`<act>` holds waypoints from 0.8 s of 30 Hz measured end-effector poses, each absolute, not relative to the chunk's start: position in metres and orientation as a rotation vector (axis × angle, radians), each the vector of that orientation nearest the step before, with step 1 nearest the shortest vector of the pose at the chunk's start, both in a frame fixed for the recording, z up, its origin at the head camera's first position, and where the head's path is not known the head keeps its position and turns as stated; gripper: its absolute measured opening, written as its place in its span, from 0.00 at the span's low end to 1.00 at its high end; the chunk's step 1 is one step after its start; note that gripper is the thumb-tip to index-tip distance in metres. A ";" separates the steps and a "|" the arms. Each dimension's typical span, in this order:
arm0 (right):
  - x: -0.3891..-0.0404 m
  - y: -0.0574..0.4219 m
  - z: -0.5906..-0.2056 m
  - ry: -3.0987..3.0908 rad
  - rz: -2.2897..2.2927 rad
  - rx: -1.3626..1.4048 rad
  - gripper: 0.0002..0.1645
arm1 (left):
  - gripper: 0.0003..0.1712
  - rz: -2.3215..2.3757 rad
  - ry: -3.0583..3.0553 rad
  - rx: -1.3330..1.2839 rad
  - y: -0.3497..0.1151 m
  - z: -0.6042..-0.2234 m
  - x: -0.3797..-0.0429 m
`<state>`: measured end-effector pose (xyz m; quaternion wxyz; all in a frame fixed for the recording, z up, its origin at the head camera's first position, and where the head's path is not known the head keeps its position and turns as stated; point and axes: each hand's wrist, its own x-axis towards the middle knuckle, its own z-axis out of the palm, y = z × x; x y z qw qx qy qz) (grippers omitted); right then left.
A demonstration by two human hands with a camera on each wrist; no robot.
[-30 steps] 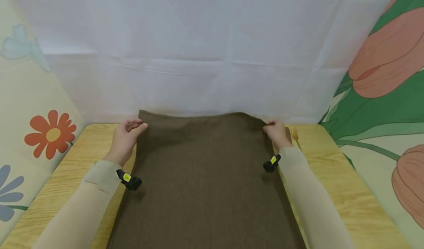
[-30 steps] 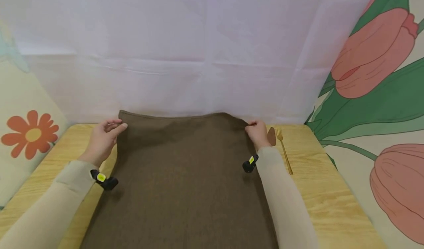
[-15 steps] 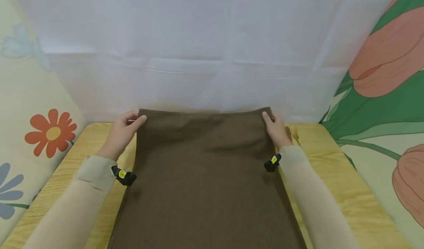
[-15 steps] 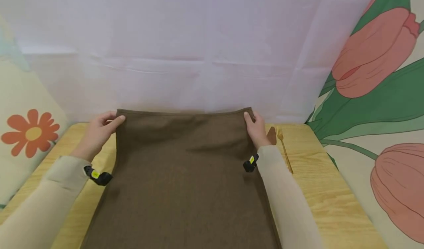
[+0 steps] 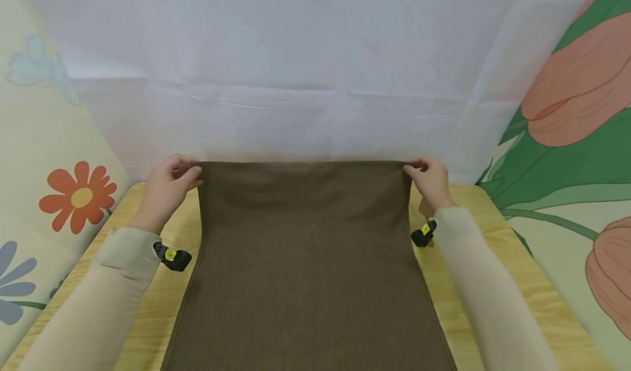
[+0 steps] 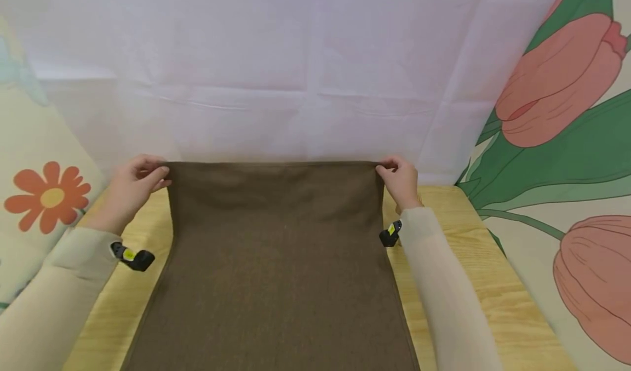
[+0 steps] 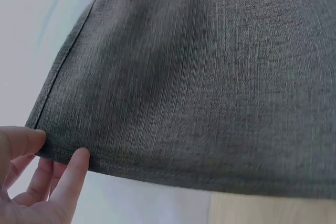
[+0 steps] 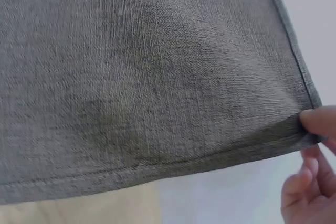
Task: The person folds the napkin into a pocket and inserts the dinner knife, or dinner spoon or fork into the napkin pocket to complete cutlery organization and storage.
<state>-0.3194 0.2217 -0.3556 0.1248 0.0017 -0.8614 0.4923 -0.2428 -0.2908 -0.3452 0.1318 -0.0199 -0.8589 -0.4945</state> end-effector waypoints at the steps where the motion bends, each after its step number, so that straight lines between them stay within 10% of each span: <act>1: -0.320 0.223 -0.353 -2.524 1.399 0.000 0.16 | 0.22 -1.459 -2.491 -0.037 -0.291 -0.344 -0.243; 24: -0.317 0.230 -0.327 -2.428 1.657 0.224 0.18 | 0.08 -1.991 -1.987 -0.176 -0.298 -0.336 -0.257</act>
